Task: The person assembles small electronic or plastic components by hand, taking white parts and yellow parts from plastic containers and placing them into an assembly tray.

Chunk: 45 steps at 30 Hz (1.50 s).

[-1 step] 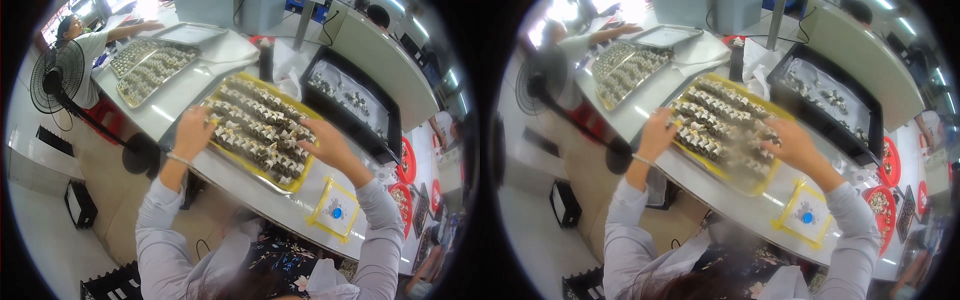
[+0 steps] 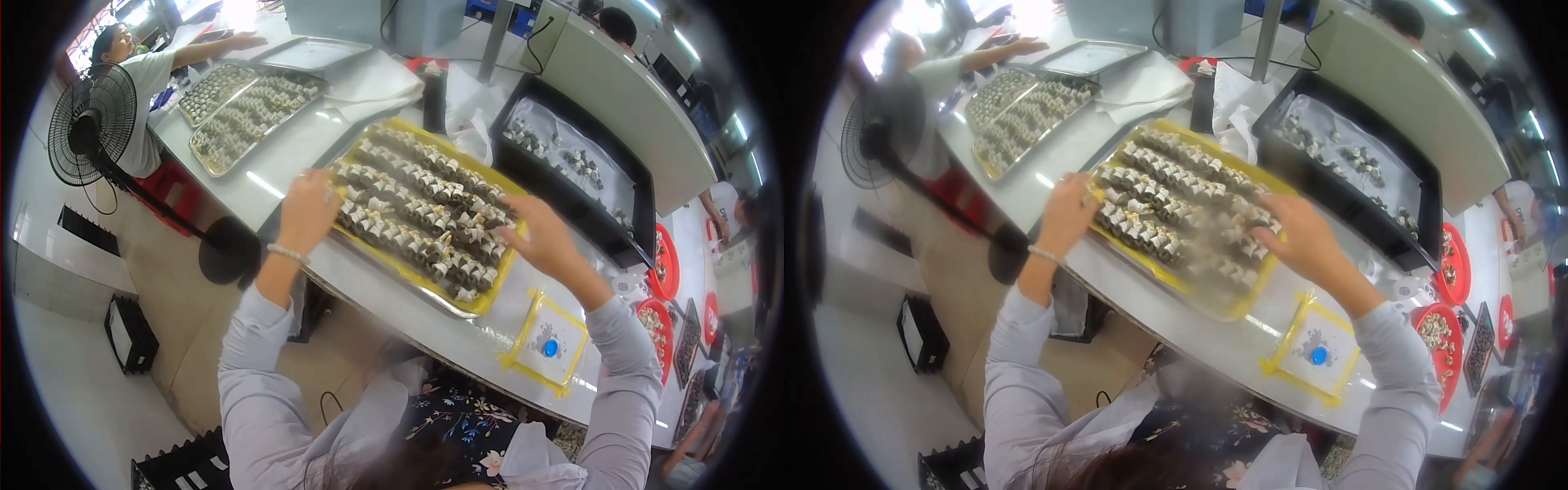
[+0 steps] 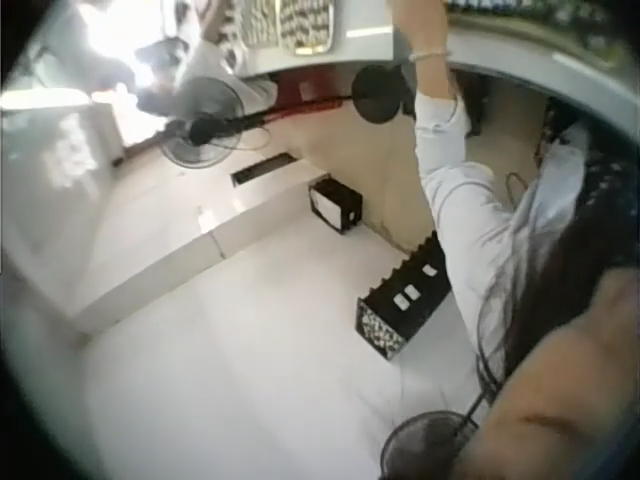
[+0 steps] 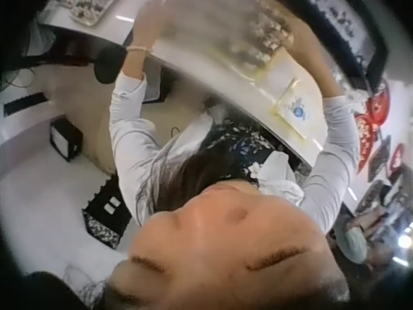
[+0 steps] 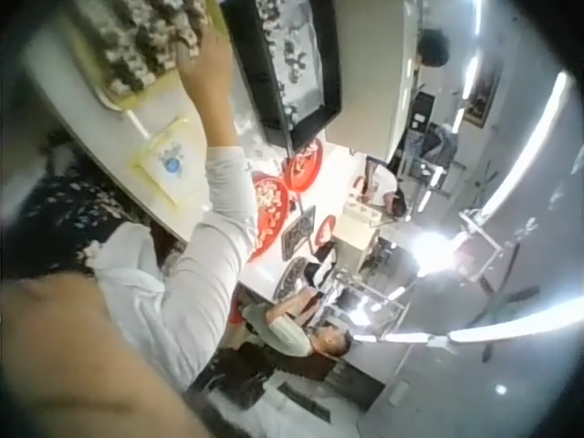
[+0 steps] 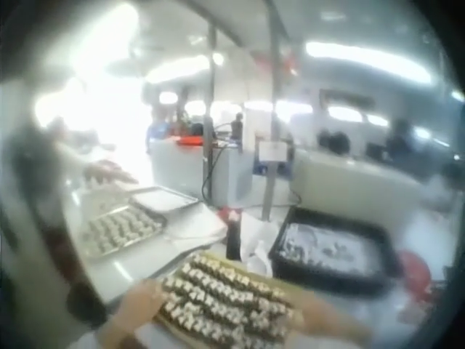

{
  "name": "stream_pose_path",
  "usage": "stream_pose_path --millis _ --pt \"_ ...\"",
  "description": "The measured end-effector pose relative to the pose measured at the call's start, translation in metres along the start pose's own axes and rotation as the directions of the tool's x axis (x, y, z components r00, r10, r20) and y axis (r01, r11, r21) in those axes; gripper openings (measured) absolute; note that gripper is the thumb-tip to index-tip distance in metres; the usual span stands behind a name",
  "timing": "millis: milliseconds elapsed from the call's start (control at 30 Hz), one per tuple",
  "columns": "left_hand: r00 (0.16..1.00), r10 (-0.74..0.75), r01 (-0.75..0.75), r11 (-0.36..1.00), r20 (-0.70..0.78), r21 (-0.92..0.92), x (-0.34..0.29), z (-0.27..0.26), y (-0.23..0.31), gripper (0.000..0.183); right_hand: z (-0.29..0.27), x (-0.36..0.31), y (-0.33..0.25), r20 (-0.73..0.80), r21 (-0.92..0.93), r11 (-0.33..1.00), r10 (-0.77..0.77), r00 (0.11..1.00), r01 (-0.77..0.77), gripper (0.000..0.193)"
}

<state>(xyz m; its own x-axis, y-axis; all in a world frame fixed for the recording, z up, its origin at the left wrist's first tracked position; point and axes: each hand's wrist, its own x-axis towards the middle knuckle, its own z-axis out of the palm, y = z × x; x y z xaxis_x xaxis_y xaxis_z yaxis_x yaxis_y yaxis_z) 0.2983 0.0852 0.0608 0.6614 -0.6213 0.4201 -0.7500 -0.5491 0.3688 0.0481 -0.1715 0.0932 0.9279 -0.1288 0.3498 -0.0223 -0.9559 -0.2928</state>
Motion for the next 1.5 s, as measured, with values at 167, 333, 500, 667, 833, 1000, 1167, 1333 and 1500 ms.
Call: stream_pose_path --millis 167,333,500,667,833,1000,1167,1333,1500 --pt "0.984 -0.168 0.167 0.986 0.065 0.022 0.038 0.020 -0.046 0.027 0.001 -0.037 0.030 0.172 0.241 0.802 0.518 0.838 -0.546 0.059" --pt "0.934 -0.171 0.262 0.924 0.313 -0.279 0.046 0.038 -0.075 0.033 0.013 -0.040 0.016 0.635 0.650 0.001 0.549 0.544 -0.760 0.072" --pt "0.890 -0.297 0.408 0.858 0.345 -0.313 0.003 0.005 -0.079 0.036 0.014 -0.022 0.002 0.643 0.671 -0.049 0.535 0.548 -0.740 0.072" --pt "0.722 -0.573 0.658 0.397 0.388 -0.640 -0.062 -0.043 -0.091 0.027 0.030 0.026 -0.017 0.664 0.677 -0.008 0.437 0.607 -0.736 0.072" --pt "0.628 -0.718 0.625 0.237 0.299 -0.744 -0.117 -0.065 -0.125 0.024 0.065 0.103 -0.040 0.658 0.717 0.089 0.241 0.714 -0.691 0.071" --pt "0.576 -0.800 0.372 0.076 0.166 -0.925 -0.152 -0.045 -0.139 0.028 0.112 0.169 -0.037 0.585 0.756 0.208 0.212 0.783 -0.621 0.070" --pt "0.529 -0.836 0.310 0.033 0.144 -0.950 -0.151 -0.036 -0.115 0.030 0.115 0.172 -0.048 0.516 0.747 0.361 0.215 0.829 -0.558 0.069" --pt "0.444 -0.891 0.115 -0.048 0.094 -0.992 -0.138 -0.026 -0.089 0.028 0.087 0.125 -0.051 0.443 0.629 0.644 0.163 0.882 -0.435 0.066" --pt "0.455 -0.887 0.071 -0.052 0.079 -0.996 -0.124 -0.021 -0.103 0.028 0.082 0.071 -0.043 0.386 0.526 0.813 0.032 0.922 -0.249 0.064"
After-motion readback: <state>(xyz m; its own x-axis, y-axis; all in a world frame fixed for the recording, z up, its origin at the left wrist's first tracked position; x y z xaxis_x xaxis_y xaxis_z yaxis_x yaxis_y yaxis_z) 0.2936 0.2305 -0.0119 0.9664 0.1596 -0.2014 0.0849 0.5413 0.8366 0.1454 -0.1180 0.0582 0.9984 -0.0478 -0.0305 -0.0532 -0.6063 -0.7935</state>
